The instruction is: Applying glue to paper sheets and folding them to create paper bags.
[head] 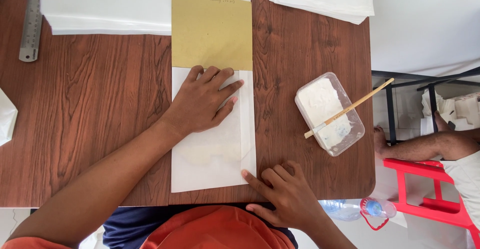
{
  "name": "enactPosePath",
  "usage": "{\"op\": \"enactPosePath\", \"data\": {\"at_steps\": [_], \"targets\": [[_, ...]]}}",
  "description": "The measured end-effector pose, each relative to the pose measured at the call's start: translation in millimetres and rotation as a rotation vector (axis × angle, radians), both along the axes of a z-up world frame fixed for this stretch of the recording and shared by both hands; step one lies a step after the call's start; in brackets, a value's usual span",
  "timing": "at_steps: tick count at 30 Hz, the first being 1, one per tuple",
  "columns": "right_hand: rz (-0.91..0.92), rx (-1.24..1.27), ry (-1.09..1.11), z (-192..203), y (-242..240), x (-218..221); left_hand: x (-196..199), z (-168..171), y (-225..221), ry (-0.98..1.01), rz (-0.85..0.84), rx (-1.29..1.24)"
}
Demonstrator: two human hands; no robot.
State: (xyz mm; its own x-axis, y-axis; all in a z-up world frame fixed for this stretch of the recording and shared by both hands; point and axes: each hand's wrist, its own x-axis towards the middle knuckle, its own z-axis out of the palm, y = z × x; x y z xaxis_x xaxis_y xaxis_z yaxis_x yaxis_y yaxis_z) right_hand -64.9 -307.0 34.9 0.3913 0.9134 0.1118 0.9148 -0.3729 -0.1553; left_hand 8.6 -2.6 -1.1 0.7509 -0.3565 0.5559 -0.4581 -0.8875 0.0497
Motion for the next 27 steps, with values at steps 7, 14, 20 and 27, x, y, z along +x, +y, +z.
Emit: {"op": "enactPosePath", "data": {"at_steps": [7, 14, 20, 27], "targets": [[0.090, 0.182, 0.201, 14.9, 2.9, 9.9, 1.2, -1.0, -2.4, 0.030, -0.001, 0.100], [0.074, 0.216, 0.154, 8.2, 17.0, 20.3, 0.4, 1.5, -3.6, 0.013, 0.008, 0.153], [0.068, 0.134, 0.043, -3.3, 13.8, 11.3, 1.5, -0.3, -2.6, 0.032, 0.003, 0.110], [0.106, 0.101, 0.068, -0.2, 8.6, 10.0, 1.1, 2.8, -1.1, 0.045, -0.023, 0.079]]}}
